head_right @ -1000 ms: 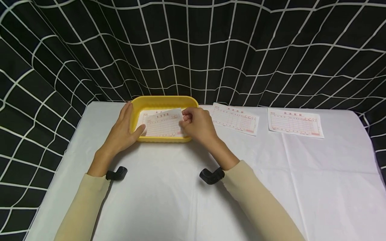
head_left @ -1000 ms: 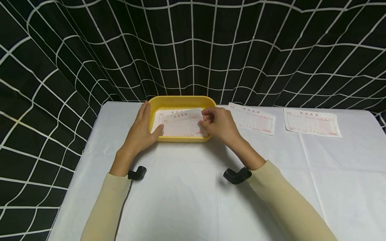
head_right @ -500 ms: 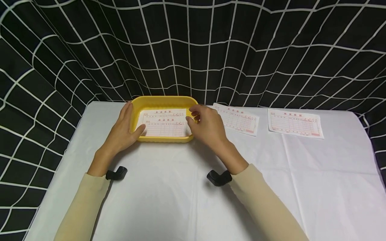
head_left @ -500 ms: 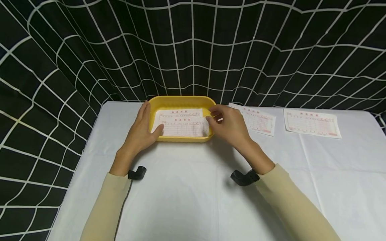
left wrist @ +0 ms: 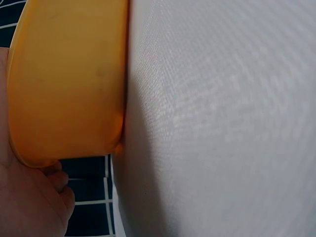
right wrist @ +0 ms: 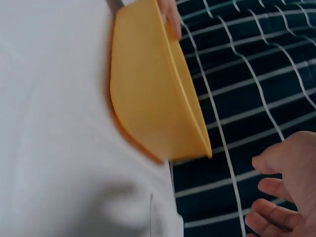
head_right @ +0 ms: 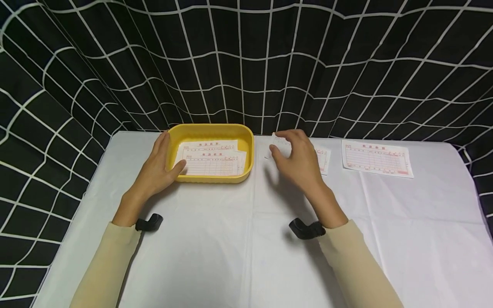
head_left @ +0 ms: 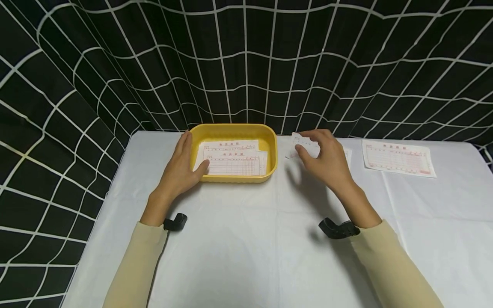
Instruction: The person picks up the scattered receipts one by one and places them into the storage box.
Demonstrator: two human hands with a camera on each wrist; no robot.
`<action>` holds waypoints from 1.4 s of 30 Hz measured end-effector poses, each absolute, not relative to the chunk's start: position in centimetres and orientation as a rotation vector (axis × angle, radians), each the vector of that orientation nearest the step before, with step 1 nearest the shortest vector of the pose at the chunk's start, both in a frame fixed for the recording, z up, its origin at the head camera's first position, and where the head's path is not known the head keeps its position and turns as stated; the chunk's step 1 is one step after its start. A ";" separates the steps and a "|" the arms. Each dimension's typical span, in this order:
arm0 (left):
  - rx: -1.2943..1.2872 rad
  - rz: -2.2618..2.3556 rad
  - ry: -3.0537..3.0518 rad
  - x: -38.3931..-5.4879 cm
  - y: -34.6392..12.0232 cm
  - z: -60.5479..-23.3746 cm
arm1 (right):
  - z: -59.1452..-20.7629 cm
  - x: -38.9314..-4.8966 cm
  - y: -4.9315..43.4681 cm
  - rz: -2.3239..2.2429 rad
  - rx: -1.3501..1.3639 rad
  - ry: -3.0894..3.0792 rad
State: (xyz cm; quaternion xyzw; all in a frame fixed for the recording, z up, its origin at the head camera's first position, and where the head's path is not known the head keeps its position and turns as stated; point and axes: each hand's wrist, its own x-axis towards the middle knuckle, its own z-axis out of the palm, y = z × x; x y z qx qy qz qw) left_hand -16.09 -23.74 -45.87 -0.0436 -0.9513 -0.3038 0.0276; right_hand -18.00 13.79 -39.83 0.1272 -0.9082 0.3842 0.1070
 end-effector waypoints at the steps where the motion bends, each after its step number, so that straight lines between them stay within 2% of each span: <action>1: -0.136 -0.940 -2.938 -16.1 -23.6 -45.9 | -40.1 -18.1 14.4 1.130 0.368 -2.664; 23: -0.168 -0.950 -2.937 -16.4 -23.0 -46.0 | -44.8 -18.6 22.9 1.000 0.181 -2.782; 42: -0.161 -0.948 -2.932 -15.9 -23.8 -45.8 | -47.4 -19.7 22.4 0.854 0.101 -2.898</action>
